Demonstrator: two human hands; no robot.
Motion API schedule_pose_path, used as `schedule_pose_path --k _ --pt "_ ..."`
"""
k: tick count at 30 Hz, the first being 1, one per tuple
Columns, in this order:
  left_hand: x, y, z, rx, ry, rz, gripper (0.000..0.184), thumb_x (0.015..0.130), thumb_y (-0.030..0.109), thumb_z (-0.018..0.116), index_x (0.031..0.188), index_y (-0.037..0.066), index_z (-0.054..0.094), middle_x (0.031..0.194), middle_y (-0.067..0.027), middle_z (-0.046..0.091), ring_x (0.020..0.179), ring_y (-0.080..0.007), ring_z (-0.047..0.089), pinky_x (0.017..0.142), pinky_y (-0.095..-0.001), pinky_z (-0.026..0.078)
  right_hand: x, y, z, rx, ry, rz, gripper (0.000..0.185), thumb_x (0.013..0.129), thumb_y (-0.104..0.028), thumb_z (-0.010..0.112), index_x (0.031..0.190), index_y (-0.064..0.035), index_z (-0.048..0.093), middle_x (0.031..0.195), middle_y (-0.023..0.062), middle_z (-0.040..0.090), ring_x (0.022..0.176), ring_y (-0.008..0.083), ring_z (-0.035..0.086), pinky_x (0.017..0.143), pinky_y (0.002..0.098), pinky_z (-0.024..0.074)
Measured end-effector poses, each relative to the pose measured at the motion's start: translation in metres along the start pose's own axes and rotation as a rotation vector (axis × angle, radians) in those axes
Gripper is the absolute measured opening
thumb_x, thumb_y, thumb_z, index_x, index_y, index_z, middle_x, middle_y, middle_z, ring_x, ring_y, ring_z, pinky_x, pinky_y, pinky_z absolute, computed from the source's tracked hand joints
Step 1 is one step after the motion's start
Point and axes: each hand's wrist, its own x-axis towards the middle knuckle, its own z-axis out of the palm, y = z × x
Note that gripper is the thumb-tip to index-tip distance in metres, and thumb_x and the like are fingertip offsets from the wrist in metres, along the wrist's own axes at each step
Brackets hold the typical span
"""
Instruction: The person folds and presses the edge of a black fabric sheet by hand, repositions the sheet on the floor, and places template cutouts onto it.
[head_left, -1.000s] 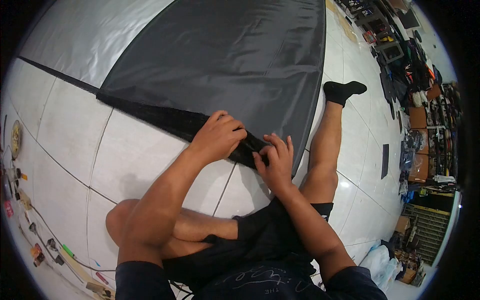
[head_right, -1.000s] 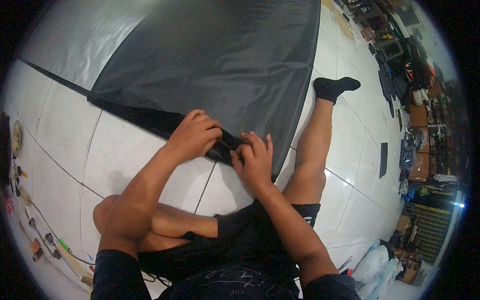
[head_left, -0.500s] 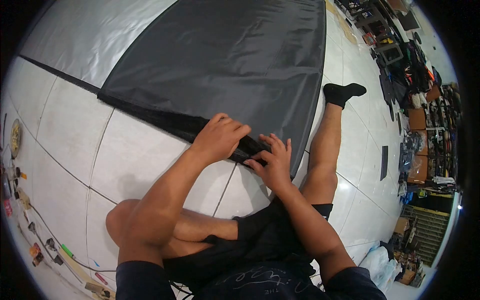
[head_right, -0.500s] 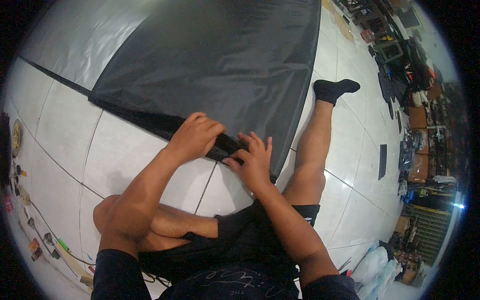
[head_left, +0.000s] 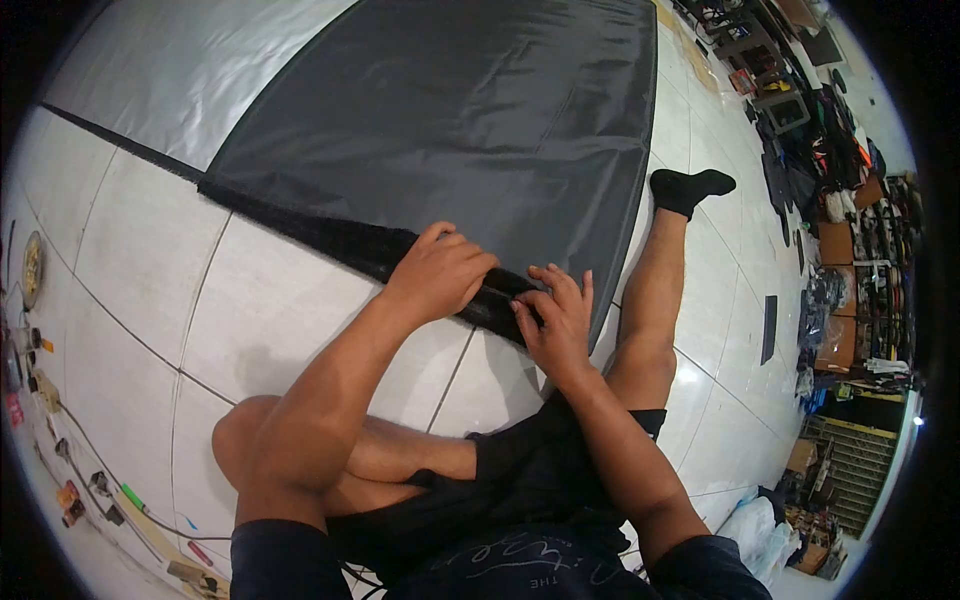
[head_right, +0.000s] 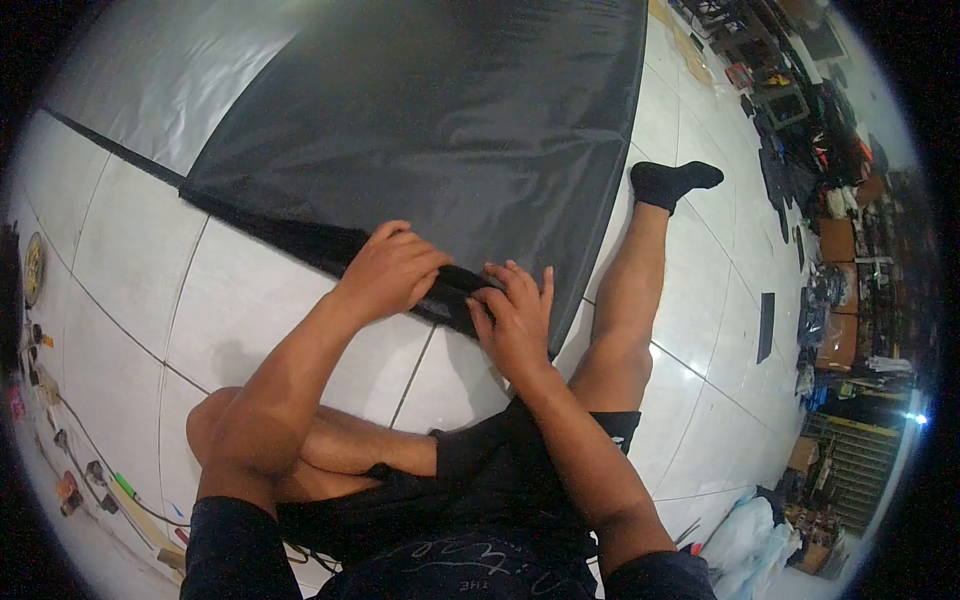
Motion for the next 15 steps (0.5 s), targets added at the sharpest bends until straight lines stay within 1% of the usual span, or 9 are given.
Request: schedule_pose_path --k 1,4,5,8,9,11,13,14,15 --pt "0.001 0.000 0.000 0.000 -0.010 -0.004 0.016 0.091 0.014 0.068 0.105 0.012 0.075 0.098 -0.0044 0.075 0.103 -0.0237 0.067 0.109 -0.0439 0.041 0.001 0.000 -0.001 -0.055 0.055 -0.061 0.015 0.084 -0.014 0.081 0.096 -0.0096 0.072 0.128 0.0070 0.066 0.131 0.0312 0.056 0.119 0.0664 0.0224" --pt "0.004 0.006 -0.010 -0.039 -0.032 -0.017 0.017 0.091 0.014 0.069 0.107 0.012 0.075 0.098 -0.0046 0.075 0.104 -0.0241 0.067 0.109 -0.0439 0.041 0.003 0.007 0.004 -0.114 0.102 -0.101 0.018 0.085 -0.013 0.080 0.098 -0.0084 0.069 0.127 0.0073 0.066 0.126 0.0299 0.060 0.118 0.0647 0.0250" --pt "0.005 0.007 -0.013 -0.074 -0.044 -0.032 0.017 0.091 0.014 0.069 0.107 0.012 0.075 0.097 -0.0047 0.076 0.104 -0.0244 0.068 0.109 -0.0440 0.041 0.004 0.007 0.005 -0.114 0.104 -0.101 0.018 0.085 -0.013 0.080 0.098 -0.0084 0.069 0.127 0.0073 0.066 0.126 0.0299 0.060 0.118 0.0647 0.0250" --pt "0.003 0.003 -0.007 -0.035 -0.020 -0.012 0.017 0.091 0.015 0.069 0.107 0.012 0.075 0.096 -0.0051 0.076 0.102 -0.0247 0.069 0.109 -0.0442 0.041 0.004 0.006 0.010 -0.098 0.126 -0.068 0.018 0.085 -0.014 0.080 0.097 -0.0075 0.068 0.126 0.0078 0.066 0.123 0.0288 0.062 0.118 0.0637 0.0264" --pt "0.002 0.002 -0.007 -0.035 -0.020 -0.014 0.017 0.091 0.015 0.069 0.107 0.012 0.075 0.096 -0.0051 0.076 0.102 -0.0247 0.069 0.109 -0.0442 0.041 0.003 0.006 0.011 -0.084 0.115 -0.056 0.017 0.085 -0.014 0.079 0.096 -0.0083 0.068 0.128 0.0088 0.065 0.126 0.0300 0.060 0.118 0.0641 0.0264" --pt "0.004 0.002 -0.008 -0.025 -0.139 -0.070 0.021 0.090 0.015 0.072 0.111 0.011 0.075 0.106 -0.0074 0.076 0.105 -0.0238 0.069 0.111 -0.0450 0.040 -0.001 0.004 0.009 -0.075 0.104 -0.044 0.017 0.085 -0.015 0.079 0.096 -0.0091 0.068 0.131 0.0097 0.064 0.128 0.0311 0.059 0.117 0.0644 0.0265" --pt "0.004 0.001 -0.007 -0.026 -0.135 -0.075 0.020 0.090 0.015 0.072 0.110 0.010 0.075 0.105 -0.0073 0.077 0.104 -0.0238 0.069 0.111 -0.0450 0.040 -0.009 -0.006 0.004 -0.009 0.035 -0.099 0.020 0.082 -0.016 0.081 0.098 -0.0108 0.069 0.137 0.0111 0.060 0.136 0.0347 0.052 0.117 0.0663 0.0250" --pt "0.004 0.001 -0.007 -0.025 -0.132 -0.081 0.019 0.090 0.014 0.072 0.109 0.010 0.076 0.104 -0.0073 0.077 0.104 -0.0239 0.069 0.111 -0.0451 0.040 -0.012 -0.010 0.004 -0.009 0.035 -0.098 0.020 0.082 -0.016 0.081 0.098 -0.0108 0.069 0.137 0.0111 0.060 0.136 0.0347 0.052 0.117 0.0663 0.0250" --pt "0.003 0.001 -0.006 -0.025 -0.133 -0.080 0.019 0.090 0.014 0.072 0.109 0.010 0.076 0.104 -0.0073 0.077 0.104 -0.0239 0.069 0.111 -0.0451 0.040 -0.015 -0.015 0.006 -0.036 -0.004 -0.109 0.020 0.080 -0.016 0.082 0.096 -0.0110 0.071 0.140 0.0114 0.059 0.139 0.0361 0.049 0.118 0.0673 0.0237"
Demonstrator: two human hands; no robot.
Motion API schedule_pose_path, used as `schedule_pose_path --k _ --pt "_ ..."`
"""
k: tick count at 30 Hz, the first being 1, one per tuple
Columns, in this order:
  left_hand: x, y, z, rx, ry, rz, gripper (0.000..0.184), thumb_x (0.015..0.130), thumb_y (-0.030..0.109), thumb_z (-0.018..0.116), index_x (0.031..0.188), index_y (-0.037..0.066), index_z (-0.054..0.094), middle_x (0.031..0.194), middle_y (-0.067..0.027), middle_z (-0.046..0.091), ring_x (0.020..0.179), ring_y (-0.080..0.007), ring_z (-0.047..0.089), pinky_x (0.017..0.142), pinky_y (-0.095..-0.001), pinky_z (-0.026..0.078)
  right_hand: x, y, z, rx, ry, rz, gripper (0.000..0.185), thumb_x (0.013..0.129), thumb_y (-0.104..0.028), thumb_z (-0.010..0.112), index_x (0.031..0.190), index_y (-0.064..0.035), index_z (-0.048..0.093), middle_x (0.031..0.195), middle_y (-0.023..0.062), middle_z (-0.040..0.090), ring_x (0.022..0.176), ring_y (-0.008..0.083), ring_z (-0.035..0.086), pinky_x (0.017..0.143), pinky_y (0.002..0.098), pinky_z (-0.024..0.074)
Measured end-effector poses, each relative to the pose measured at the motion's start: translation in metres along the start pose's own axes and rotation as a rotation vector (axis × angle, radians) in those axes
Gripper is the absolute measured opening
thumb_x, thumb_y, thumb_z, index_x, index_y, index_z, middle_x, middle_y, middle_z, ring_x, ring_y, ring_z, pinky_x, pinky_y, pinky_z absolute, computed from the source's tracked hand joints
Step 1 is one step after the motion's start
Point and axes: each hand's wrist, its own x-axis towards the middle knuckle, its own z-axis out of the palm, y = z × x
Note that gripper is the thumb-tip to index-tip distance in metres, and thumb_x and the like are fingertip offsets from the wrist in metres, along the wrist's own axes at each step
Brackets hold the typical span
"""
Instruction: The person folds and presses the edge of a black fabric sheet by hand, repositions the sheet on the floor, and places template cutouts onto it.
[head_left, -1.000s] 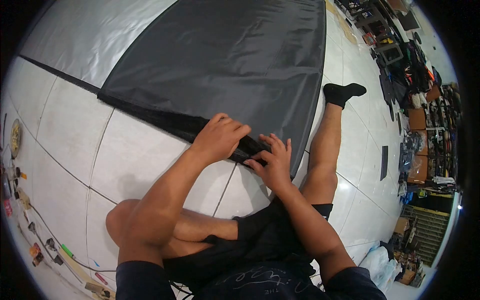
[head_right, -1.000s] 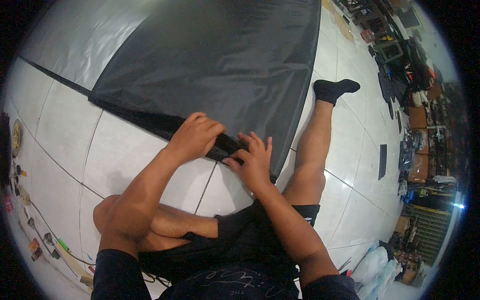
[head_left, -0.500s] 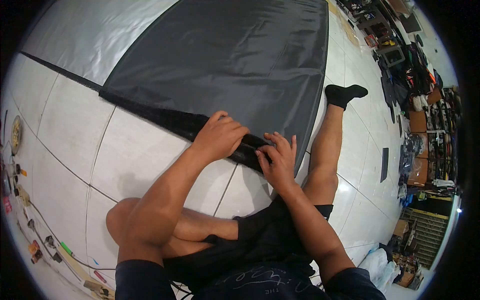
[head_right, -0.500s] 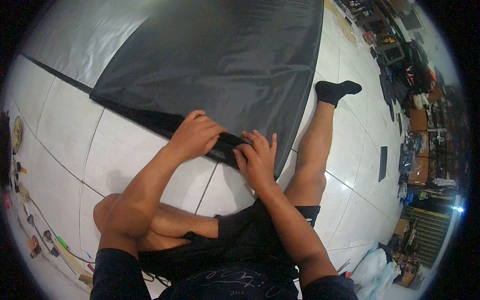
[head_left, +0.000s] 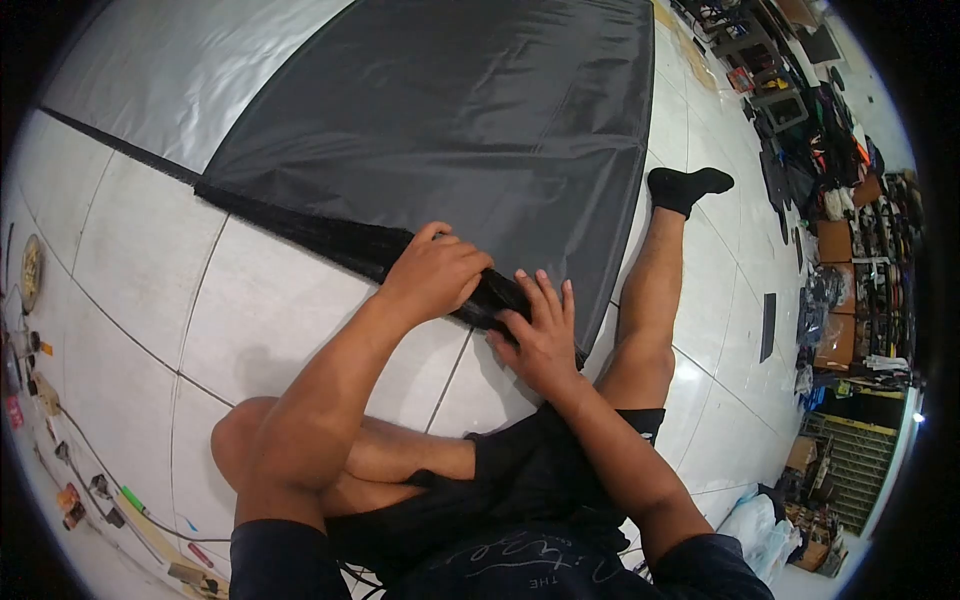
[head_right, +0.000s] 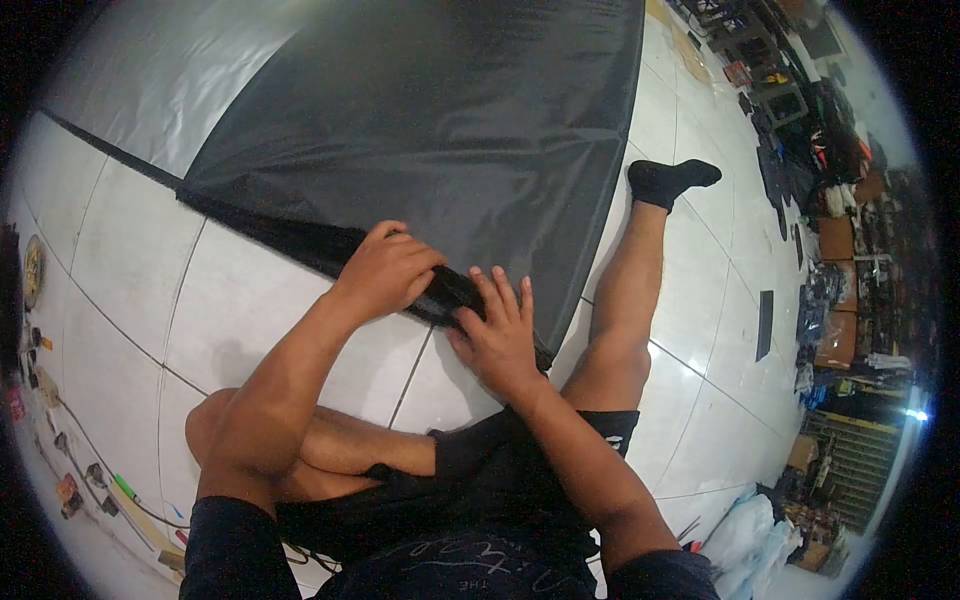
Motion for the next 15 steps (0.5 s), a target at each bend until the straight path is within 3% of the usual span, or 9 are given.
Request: schedule_pose_path --k 4,10,15 --pt "-0.001 0.001 0.000 -0.013 0.025 -0.006 0.017 0.090 0.013 0.071 0.106 0.010 0.076 0.104 -0.0069 0.077 0.103 -0.0240 0.069 0.111 -0.0454 0.040 -0.006 0.006 0.008 -0.072 -0.044 -0.012 0.017 0.078 -0.018 0.084 0.090 -0.0111 0.075 0.144 0.0115 0.057 0.143 0.0368 0.043 0.119 0.0692 0.0198" --pt "0.000 0.001 0.000 -0.030 0.015 -0.016 0.017 0.090 0.013 0.070 0.105 0.010 0.076 0.102 -0.0073 0.076 0.102 -0.0248 0.069 0.112 -0.0454 0.039 0.007 0.012 -0.001 0.091 -0.121 0.193 0.017 0.081 -0.026 0.084 0.088 -0.0123 0.077 0.139 0.0097 0.061 0.140 0.0353 0.046 0.119 0.0689 0.0190" --pt "-0.002 -0.001 0.001 -0.030 0.021 -0.017 0.017 0.090 0.014 0.070 0.106 0.010 0.075 0.102 -0.0078 0.076 0.102 -0.0256 0.068 0.112 -0.0456 0.039 0.010 0.021 -0.006 0.141 -0.132 0.193 0.018 0.081 -0.028 0.084 0.089 -0.0126 0.079 0.136 0.0087 0.063 0.139 0.0338 0.048 0.119 0.0683 0.0183"
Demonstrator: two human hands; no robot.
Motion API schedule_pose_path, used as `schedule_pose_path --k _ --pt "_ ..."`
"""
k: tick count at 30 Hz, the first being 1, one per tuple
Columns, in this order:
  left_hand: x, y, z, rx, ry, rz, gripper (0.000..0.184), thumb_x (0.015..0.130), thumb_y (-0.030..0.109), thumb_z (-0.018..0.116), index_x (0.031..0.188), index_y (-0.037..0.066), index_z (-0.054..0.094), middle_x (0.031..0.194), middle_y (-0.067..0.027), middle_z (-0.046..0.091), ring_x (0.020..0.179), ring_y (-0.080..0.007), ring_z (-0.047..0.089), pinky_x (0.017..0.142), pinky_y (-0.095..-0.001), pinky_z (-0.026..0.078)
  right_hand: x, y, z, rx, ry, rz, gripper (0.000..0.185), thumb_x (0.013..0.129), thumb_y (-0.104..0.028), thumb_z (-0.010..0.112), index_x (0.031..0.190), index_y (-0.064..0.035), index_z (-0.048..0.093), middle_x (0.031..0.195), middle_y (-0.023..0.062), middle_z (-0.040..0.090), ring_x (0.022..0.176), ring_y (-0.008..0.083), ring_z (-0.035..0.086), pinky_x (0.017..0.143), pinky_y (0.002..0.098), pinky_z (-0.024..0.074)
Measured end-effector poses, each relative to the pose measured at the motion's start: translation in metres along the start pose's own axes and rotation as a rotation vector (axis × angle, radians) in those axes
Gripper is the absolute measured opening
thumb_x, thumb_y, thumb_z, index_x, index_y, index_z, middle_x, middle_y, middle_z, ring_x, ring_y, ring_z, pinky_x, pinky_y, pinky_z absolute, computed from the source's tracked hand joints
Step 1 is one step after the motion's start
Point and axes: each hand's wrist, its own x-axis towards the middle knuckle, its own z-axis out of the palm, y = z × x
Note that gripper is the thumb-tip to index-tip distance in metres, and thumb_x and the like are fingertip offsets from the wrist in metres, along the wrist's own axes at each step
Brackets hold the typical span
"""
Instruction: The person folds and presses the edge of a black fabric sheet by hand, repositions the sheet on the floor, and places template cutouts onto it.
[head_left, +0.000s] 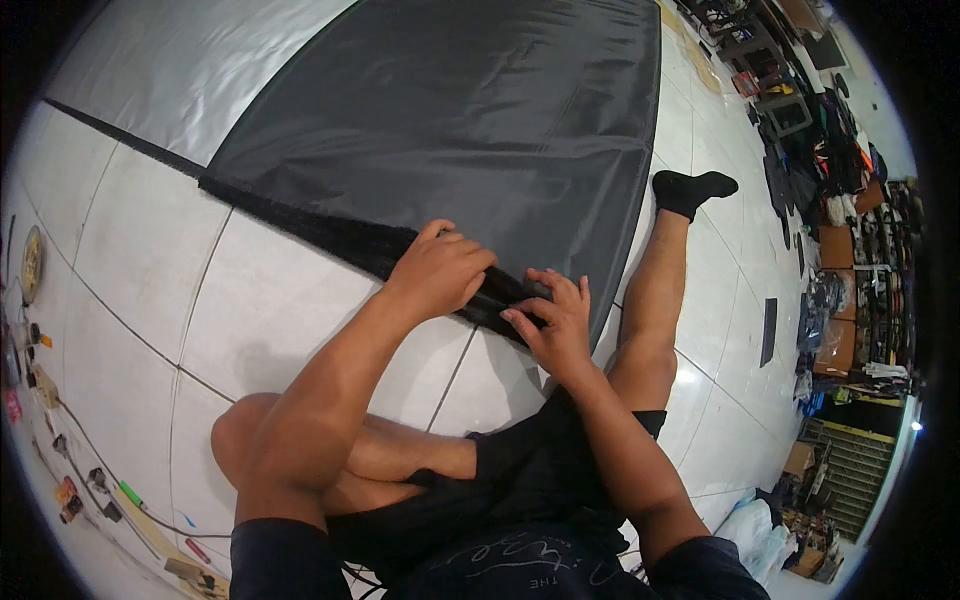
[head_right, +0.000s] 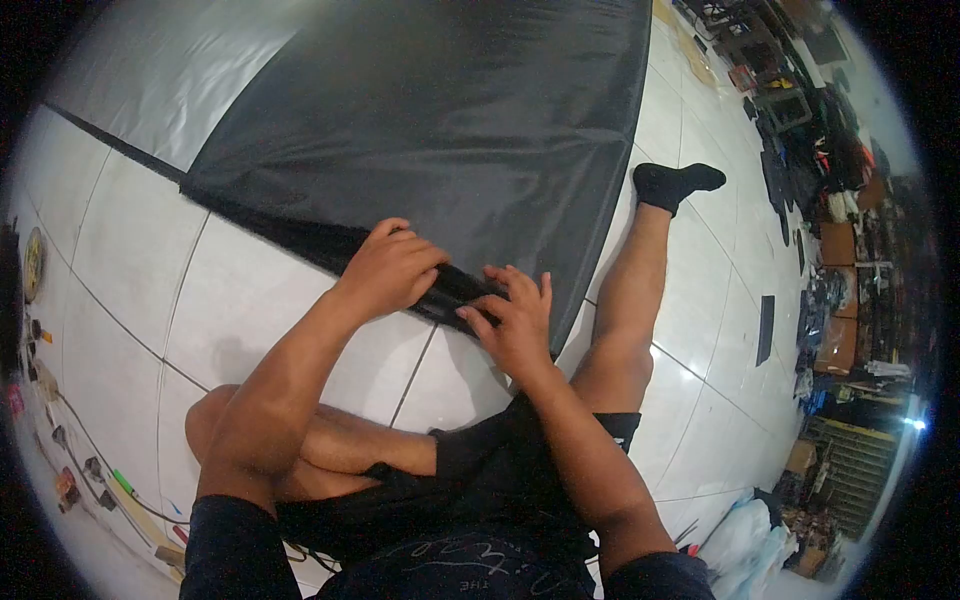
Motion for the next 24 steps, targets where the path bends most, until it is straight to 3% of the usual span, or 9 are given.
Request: schedule_pose_path --k 5,7,11,14,17,19,20,24 --pt "0.001 0.000 0.001 0.003 0.006 0.012 0.020 0.090 0.014 0.070 0.109 0.010 0.075 0.103 -0.0085 0.076 0.103 -0.0264 0.068 0.111 -0.0459 0.039 0.003 0.000 -0.001 -0.082 0.052 -0.106 0.015 0.083 -0.023 0.083 0.091 -0.0113 0.076 0.133 0.0078 0.064 0.136 0.0322 0.051 0.119 0.0675 0.0202" --pt "0.001 0.001 -0.002 -0.006 -0.020 -0.001 0.020 0.090 0.014 0.070 0.110 0.010 0.075 0.103 -0.0087 0.076 0.103 -0.0266 0.068 0.111 -0.0457 0.039 0.006 -0.002 0.000 -0.149 0.191 -0.191 0.016 0.084 -0.018 0.081 0.093 -0.0093 0.071 0.129 0.0082 0.065 0.132 0.0319 0.056 0.118 0.0663 0.0228" --pt "0.003 0.011 -0.020 -0.037 -0.119 -0.033 0.021 0.090 0.015 0.071 0.110 0.009 0.075 0.103 -0.0097 0.076 0.104 -0.0271 0.068 0.111 -0.0456 0.038 0.011 0.003 0.007 -0.175 0.253 -0.162 0.020 0.083 -0.015 0.082 0.093 -0.0087 0.066 0.125 0.0086 0.066 0.129 0.0319 0.058 0.118 0.0654 0.0253" --pt "0.002 0.005 -0.009 -0.041 -0.069 -0.010 0.020 0.090 0.015 0.071 0.109 0.009 0.075 0.102 -0.0100 0.076 0.103 -0.0271 0.069 0.111 -0.0458 0.038 0.011 0.003 0.008 -0.182 0.264 -0.138 0.023 0.083 -0.016 0.082 0.095 -0.0078 0.064 0.122 0.0098 0.066 0.127 0.0317 0.059 0.117 0.0646 0.0268" --pt "0.001 0.000 -0.002 -0.026 -0.028 0.001 0.020 0.090 0.015 0.071 0.108 0.009 0.075 0.101 -0.0097 0.076 0.103 -0.0269 0.069 0.112 -0.0464 0.038 0.004 -0.003 0.005 -0.135 0.240 -0.114 0.021 0.083 -0.018 0.082 0.091 -0.0093 0.065 0.129 0.0115 0.064 0.131 0.0340 0.056 0.116 0.0665 0.0269" --pt "0.001 0.000 -0.002 -0.019 -0.028 -0.001 0.020 0.090 0.015 0.070 0.108 0.009 0.075 0.101 -0.0094 0.076 0.103 -0.0266 0.069 0.112 -0.0465 0.038 -0.004 -0.013 0.002 -0.148 0.153 -0.234 0.019 0.082 -0.019 0.083 0.091 -0.0108 0.068 0.137 0.0137 0.060 0.137 0.0372 0.050 0.117 0.0685 0.0245" --pt "0.001 0.000 -0.002 -0.010 -0.028 -0.004 0.019 0.090 0.015 0.070 0.107 0.009 0.075 0.101 -0.0090 0.076 0.103 -0.0263 0.069 0.113 -0.0466 0.038 -0.008 -0.017 0.006 -0.151 0.122 -0.194 0.017 0.080 -0.020 0.083 0.091 -0.0123 0.073 0.143 0.0134 0.056 0.142 0.0391 0.044 0.117 0.0702 0.0217" --pt "0.001 0.001 -0.001 -0.006 -0.030 -0.008 0.019 0.089 0.015 0.070 0.107 0.009 0.075 0.102 -0.0086 0.076 0.103 -0.0260 0.069 0.113 -0.0467 0.038 -0.015 -0.007 0.016 -0.295 0.097 -0.215 0.020 0.075 -0.019 0.088 0.088 -0.0121 0.074 0.145 0.0122 0.055 0.145 0.0373 0.042 0.120 0.0686 0.0185"
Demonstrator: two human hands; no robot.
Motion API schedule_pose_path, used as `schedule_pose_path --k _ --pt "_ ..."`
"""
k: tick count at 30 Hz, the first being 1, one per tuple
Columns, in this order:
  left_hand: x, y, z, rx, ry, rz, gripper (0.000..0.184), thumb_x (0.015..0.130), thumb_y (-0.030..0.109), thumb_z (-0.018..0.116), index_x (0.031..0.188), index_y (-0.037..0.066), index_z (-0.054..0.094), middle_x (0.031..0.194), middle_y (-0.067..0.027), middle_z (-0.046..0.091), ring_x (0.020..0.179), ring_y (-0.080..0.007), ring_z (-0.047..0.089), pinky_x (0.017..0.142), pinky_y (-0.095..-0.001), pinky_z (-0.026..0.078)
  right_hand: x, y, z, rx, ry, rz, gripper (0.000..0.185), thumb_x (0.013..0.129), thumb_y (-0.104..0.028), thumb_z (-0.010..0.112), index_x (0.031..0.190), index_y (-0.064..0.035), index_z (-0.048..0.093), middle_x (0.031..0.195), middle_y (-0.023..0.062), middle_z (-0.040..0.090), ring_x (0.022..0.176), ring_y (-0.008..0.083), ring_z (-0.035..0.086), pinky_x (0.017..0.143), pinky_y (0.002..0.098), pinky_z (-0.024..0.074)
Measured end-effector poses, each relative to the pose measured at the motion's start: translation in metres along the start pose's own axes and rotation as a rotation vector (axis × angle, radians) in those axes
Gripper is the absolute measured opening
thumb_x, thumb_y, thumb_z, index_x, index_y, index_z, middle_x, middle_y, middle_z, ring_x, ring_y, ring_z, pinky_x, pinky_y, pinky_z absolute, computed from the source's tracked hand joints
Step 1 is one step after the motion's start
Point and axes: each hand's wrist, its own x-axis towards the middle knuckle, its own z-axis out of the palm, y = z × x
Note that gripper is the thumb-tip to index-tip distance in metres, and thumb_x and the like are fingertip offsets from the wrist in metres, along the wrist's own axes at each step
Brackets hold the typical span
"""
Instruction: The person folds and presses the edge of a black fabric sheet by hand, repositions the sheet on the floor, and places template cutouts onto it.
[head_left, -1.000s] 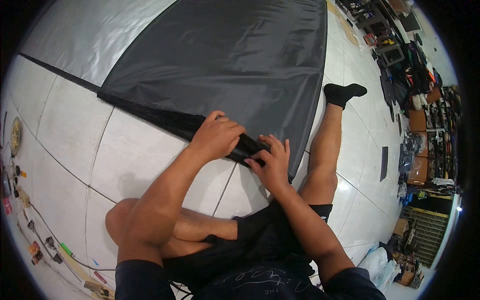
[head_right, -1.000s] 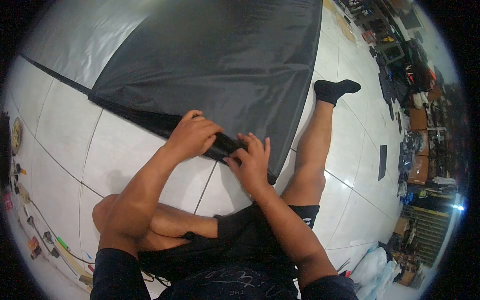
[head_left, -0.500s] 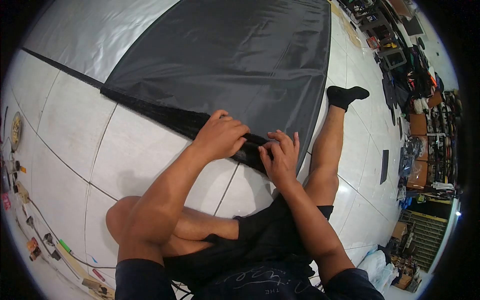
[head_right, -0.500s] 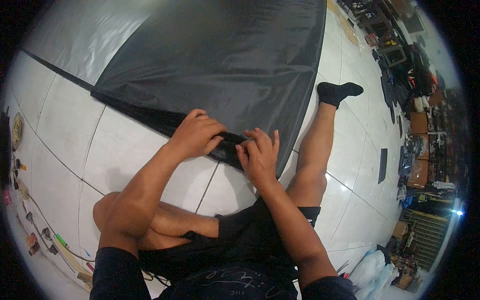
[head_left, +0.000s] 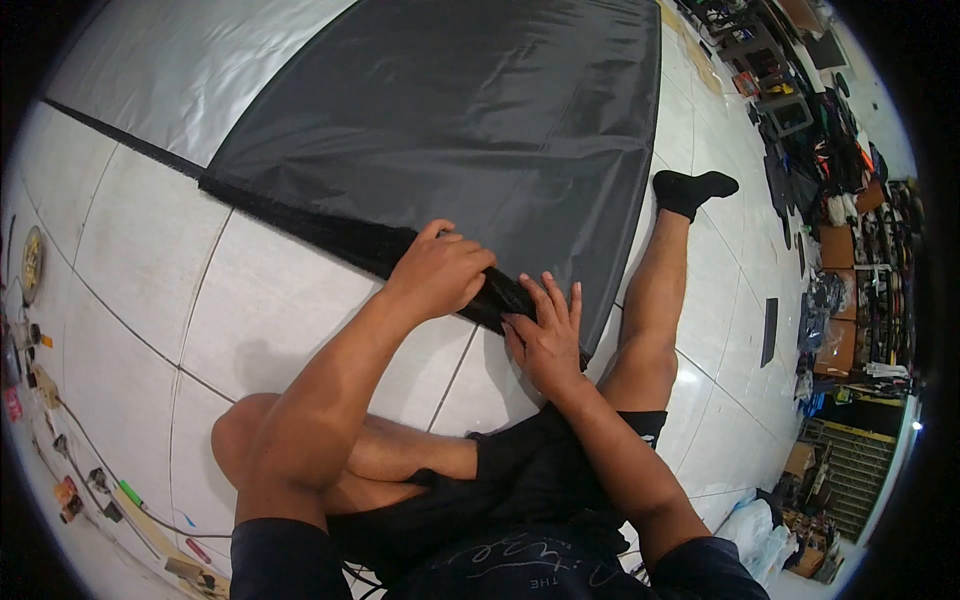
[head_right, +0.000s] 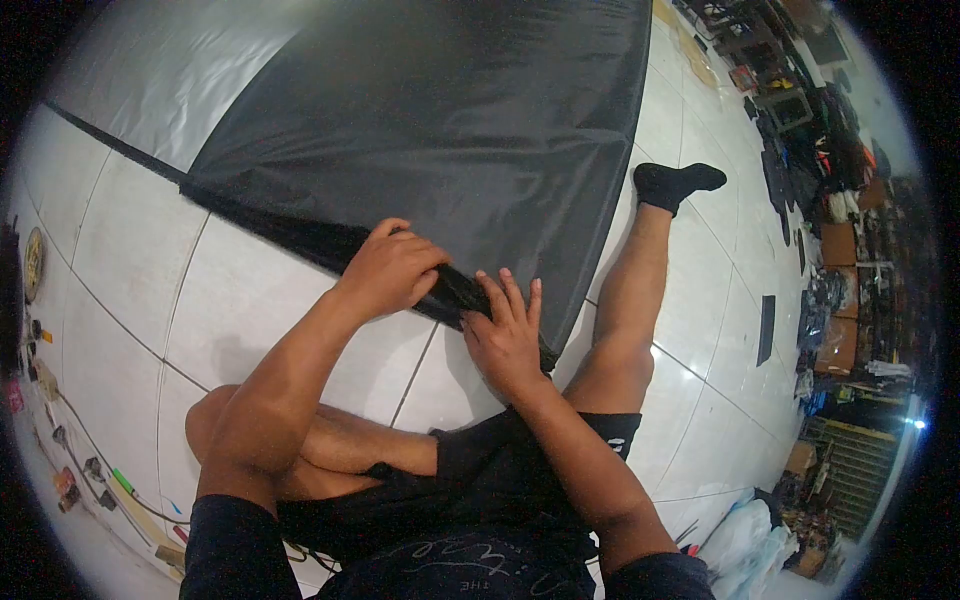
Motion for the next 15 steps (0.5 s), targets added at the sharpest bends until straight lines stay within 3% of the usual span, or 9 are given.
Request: schedule_pose_path --k 8,15 --pt "-0.001 -0.001 0.000 0.008 -0.009 -0.019 0.018 0.089 0.014 0.069 0.106 0.010 0.075 0.101 -0.0084 0.075 0.102 -0.0261 0.069 0.112 -0.0465 0.038 0.015 0.009 -0.012 0.230 -0.089 0.221 0.017 0.077 -0.023 0.086 0.087 -0.0124 0.077 0.137 0.0086 0.062 0.140 0.0362 0.047 0.118 0.0696 0.0183" --pt "0.000 0.003 -0.006 -0.003 -0.006 -0.009 0.019 0.088 0.016 0.071 0.106 0.009 0.074 0.100 -0.0091 0.075 0.102 -0.0271 0.069 0.112 -0.0473 0.038 0.018 0.013 -0.015 0.194 0.036 0.137 0.011 0.083 -0.019 0.082 0.088 -0.0109 0.075 0.134 0.0092 0.063 0.138 0.0339 0.050 0.118 0.0689 0.0204"
